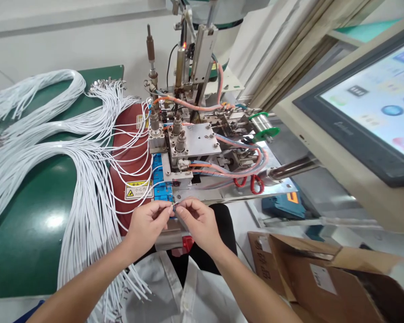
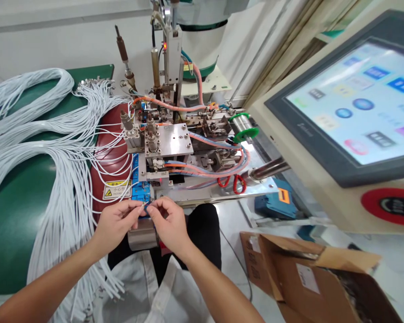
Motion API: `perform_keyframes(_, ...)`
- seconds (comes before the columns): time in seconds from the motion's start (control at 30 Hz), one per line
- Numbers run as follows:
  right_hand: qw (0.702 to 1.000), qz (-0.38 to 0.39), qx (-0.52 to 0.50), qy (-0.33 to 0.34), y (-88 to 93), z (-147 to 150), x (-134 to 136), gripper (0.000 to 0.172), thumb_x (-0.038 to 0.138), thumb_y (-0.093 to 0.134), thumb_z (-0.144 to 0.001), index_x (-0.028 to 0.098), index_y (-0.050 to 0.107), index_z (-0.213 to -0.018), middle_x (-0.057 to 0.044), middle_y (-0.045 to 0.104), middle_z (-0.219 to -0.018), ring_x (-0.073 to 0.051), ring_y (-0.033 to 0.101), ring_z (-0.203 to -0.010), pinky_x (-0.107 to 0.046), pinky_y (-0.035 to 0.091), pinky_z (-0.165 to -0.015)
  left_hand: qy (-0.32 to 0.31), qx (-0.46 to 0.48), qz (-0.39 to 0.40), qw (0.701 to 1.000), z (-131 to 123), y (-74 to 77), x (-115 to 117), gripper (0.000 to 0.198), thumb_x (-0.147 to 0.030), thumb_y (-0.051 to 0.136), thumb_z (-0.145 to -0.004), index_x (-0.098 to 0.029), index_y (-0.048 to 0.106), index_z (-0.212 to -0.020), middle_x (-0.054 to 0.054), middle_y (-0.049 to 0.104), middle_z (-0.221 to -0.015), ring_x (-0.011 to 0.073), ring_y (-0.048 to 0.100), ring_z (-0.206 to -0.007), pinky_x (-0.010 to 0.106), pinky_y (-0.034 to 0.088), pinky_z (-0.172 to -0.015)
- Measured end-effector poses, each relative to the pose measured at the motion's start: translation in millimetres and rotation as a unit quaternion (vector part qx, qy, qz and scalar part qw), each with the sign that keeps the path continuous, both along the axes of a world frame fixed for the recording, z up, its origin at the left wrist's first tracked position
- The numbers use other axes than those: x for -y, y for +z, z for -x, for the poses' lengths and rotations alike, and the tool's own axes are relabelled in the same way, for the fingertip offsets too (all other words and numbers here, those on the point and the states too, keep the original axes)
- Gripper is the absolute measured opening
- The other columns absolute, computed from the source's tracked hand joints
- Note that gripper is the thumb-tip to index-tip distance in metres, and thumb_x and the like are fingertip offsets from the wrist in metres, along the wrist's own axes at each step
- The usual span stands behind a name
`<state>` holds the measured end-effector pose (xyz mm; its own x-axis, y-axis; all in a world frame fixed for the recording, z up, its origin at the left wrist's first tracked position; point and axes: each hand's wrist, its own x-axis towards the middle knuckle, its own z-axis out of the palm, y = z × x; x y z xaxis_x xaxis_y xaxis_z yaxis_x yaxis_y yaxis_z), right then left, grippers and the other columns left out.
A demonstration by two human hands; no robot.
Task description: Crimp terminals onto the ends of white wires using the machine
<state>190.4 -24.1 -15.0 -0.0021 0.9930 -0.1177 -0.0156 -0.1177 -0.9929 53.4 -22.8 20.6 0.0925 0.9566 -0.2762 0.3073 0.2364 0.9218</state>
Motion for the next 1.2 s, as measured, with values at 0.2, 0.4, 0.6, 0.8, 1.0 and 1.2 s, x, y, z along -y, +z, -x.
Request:
perform_keyframes(0.2, 0.997, -0.065, 0.048, -0.003, 5.5, -6.1, -4.8, 0.007, 0.021, 0.059, -0.071, 0.017, 0.060, -0.066, -0.002, 0.059, -0.066, -0.014, 0.053, -0.061, -0.025, 0.043, -0.056, -0.033, -0.048, -0.027, 0.998, 1.2, -0.7, 0.2, 0.024, -0.029, 0.052, -0.079, -0.018, 0.068, -0.092, -0.002, 0.061, -0.056, 0.0089, 0.051, -0.047, 0.019, 0.042, -0.050)
perform_keyframes(0.4, 0.978, -0.148, 0.143, -0.019, 1.6, -2.5, -2.3, 0.011, 0.016, 0.054, -0.073, 0.018, 0.057, -0.062, -0.001, 0.056, -0.063, -0.013, 0.051, -0.059, -0.024, 0.040, -0.057, -0.037, -0.044, 0.010, 0.998, 1.6, -5.2, -0.7, 0.025, -0.029, 0.051, -0.078, -0.018, 0.065, -0.095, -0.002, 0.062, -0.061, 0.0083, 0.051, -0.045, 0.019, 0.042, -0.048)
perform_keyframes(0.6, 0.990, -0.063, 0.127, -0.022, -14.0, -1.0, -7.6, 0.013, 0.023, 0.051, -0.076, 0.018, 0.054, -0.066, 0.001, 0.053, -0.061, -0.011, 0.048, -0.056, -0.022, 0.039, -0.054, -0.048, -0.052, 0.031, 0.997, 8.9, -11.0, -6.9, 0.018, -0.027, 0.051, -0.077, -0.018, 0.055, -0.092, -0.002, 0.060, -0.069, 0.0081, 0.051, -0.045, 0.019, 0.039, -0.044)
perform_keyframes(0.8, 0.993, 0.004, 0.116, 0.008, -27.7, -0.8, -14.5, 0.017, 0.031, 0.047, -0.079, 0.018, 0.055, -0.071, 0.002, 0.053, -0.060, -0.012, 0.047, -0.056, -0.022, 0.039, -0.055, -0.123, -0.256, -0.135, 0.949, 24.9, -6.5, -20.1, 0.013, -0.017, 0.049, -0.077, -0.019, 0.062, -0.079, 0.001, 0.059, -0.080, 0.0133, 0.055, -0.069, 0.026, 0.043, -0.067)
perform_keyframes(1.0, 0.984, 0.031, 0.174, 0.026, -27.1, 0.0, -18.9, 0.017, 0.031, 0.048, -0.076, 0.019, 0.053, -0.066, 0.003, 0.052, -0.055, -0.012, 0.045, -0.051, -0.022, 0.037, -0.052, -0.132, -0.278, -0.152, 0.939, 29.7, -13.7, -26.3, 0.016, -0.015, 0.047, -0.080, -0.018, 0.063, -0.082, 0.002, 0.061, -0.081, 0.0159, 0.057, -0.077, 0.030, 0.044, -0.073)
perform_keyframes(1.2, 0.989, 0.035, 0.134, 0.059, -29.0, -1.9, -24.7, 0.018, 0.031, 0.046, -0.077, 0.020, 0.047, -0.063, 0.005, 0.046, -0.052, -0.012, 0.042, -0.050, -0.022, 0.033, -0.050, -0.126, -0.291, -0.150, 0.936, 28.8, -15.0, -26.1, 0.015, -0.014, 0.048, -0.079, -0.018, 0.063, -0.079, 0.001, 0.063, -0.079, 0.0158, 0.058, -0.075, 0.029, 0.044, -0.072)
